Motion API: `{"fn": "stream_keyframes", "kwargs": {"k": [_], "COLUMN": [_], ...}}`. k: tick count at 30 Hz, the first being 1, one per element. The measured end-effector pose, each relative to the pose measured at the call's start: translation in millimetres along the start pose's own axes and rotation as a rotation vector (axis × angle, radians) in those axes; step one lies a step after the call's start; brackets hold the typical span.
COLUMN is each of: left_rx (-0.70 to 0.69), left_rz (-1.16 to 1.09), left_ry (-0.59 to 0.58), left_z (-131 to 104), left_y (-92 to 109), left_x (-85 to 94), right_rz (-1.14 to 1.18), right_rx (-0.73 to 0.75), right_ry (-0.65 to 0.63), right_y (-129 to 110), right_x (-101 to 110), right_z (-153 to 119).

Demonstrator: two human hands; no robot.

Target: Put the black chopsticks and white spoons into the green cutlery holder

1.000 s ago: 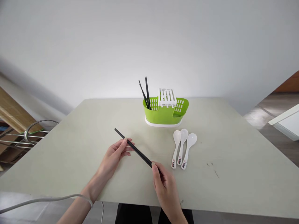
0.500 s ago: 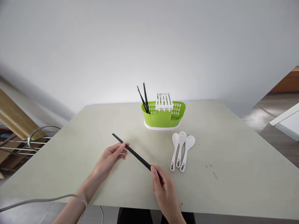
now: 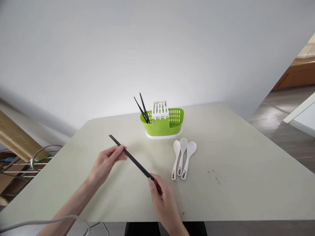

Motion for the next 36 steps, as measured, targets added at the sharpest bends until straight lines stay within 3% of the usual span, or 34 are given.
{"fn": "stream_keyframes", "kwargs": {"k": [8, 12, 17, 23, 31, 36], "left_rx": [-0.359, -0.381, -0.316, -0.244, -0.249, -0.318], "left_rz": [-0.061, -0.015, 0.132, 0.319, 0.498, 0.771], "left_ry": [0.211, 0.214, 0.168, 0.153, 0.111, 0.065], "left_z": [91.6, 129.2, 159.5, 177.6, 192.3, 199.8], "left_y": [93.8, 113.8, 97.4, 68.3, 50.4, 42.2], "left_x": [0.5, -12.7, -36.7, -60.1, -69.8, -72.2], "right_rz": [-0.069, -0.089, -0.125, -0.157, -0.186, -0.201], "right_rx": [0.041, 0.074, 0.103, 0.133, 0.14, 0.141], "right_ry": [0.005, 0.002, -0.005, -0.031, -0.043, -0.043], "right_y": [-9.9, -15.6, -16.9, -19.0, -18.9, -16.4], "right_x": [3.3, 3.6, 2.8, 3.6, 3.1, 1.6], "right_z": [-3.5, -4.5, -3.4, -3.8, -4.6, -3.9]}}
Point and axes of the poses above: each hand's wrist, its own z-axis towards the middle knuckle, its own x-axis out of the back of the hand, y = z × x, the point moved 1 cm from there along z, towards the middle knuckle, and after that the axes turned 14 degrees about -z, right-handed, at the moved point
